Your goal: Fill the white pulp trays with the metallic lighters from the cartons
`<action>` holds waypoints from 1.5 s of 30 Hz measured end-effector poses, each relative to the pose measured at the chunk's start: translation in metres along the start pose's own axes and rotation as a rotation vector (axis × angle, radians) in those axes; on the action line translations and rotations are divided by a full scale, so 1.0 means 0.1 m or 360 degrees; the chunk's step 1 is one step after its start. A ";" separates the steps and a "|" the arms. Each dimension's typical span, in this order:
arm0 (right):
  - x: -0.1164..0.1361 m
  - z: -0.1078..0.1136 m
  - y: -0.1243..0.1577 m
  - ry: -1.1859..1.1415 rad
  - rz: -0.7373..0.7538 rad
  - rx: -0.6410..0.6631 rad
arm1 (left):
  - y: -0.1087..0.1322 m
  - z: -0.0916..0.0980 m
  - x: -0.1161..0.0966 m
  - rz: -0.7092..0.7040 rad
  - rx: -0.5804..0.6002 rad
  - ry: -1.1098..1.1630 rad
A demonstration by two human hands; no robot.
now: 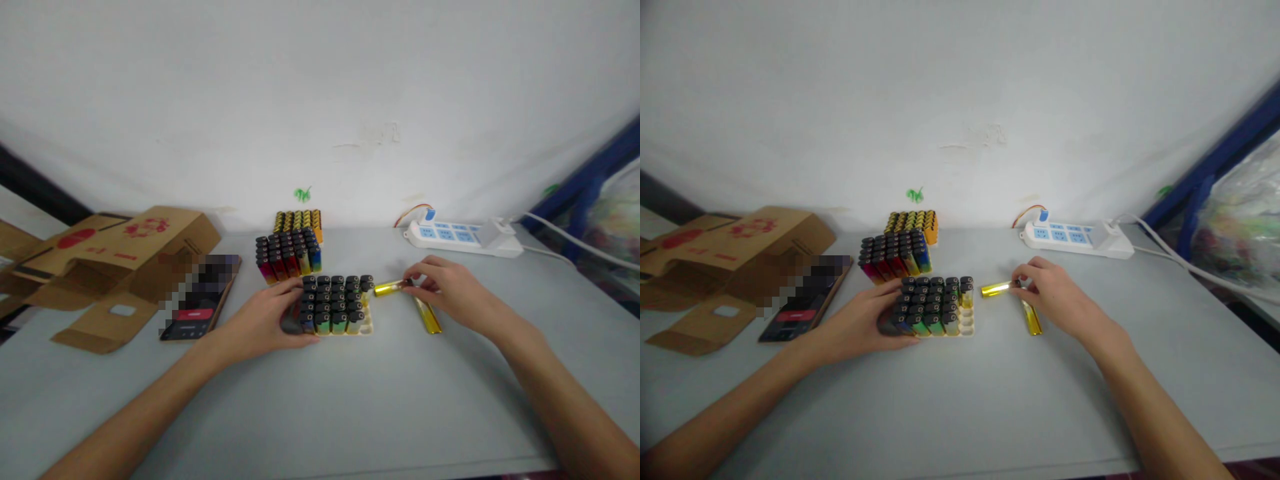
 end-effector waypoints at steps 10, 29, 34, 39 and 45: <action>-0.07 0.11 -0.02 -0.0718 -0.0144 -0.0334 | 0.00 -0.03 0.01 -0.0016 -0.0003 0.0007; 0.20 -0.31 -0.02 -0.1326 -0.0460 -0.0211 | 0.00 0.00 -0.01 -0.0050 -0.0029 -0.0020; 0.21 -0.23 -0.01 -0.0975 -0.0398 -0.0390 | -0.01 0.02 -0.01 -0.0015 -0.0017 -0.0011; 0.26 -0.22 0.00 -0.0828 -0.0348 -0.0511 | -0.01 0.01 -0.01 -0.0018 -0.0025 0.0007; 0.27 -0.23 -0.01 -0.0855 -0.0395 -0.0546 | 0.00 0.00 0.00 -0.0006 -0.0006 0.0024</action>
Point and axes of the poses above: each hand's wrist, its own y-axis away from the middle knuckle, its own z-axis out of the back of the hand, x = y × z, the point moved 7 cm from there along -y, towards the middle knuckle, and after that the axes turned 15 degrees about -y, right-handed, at the moved point
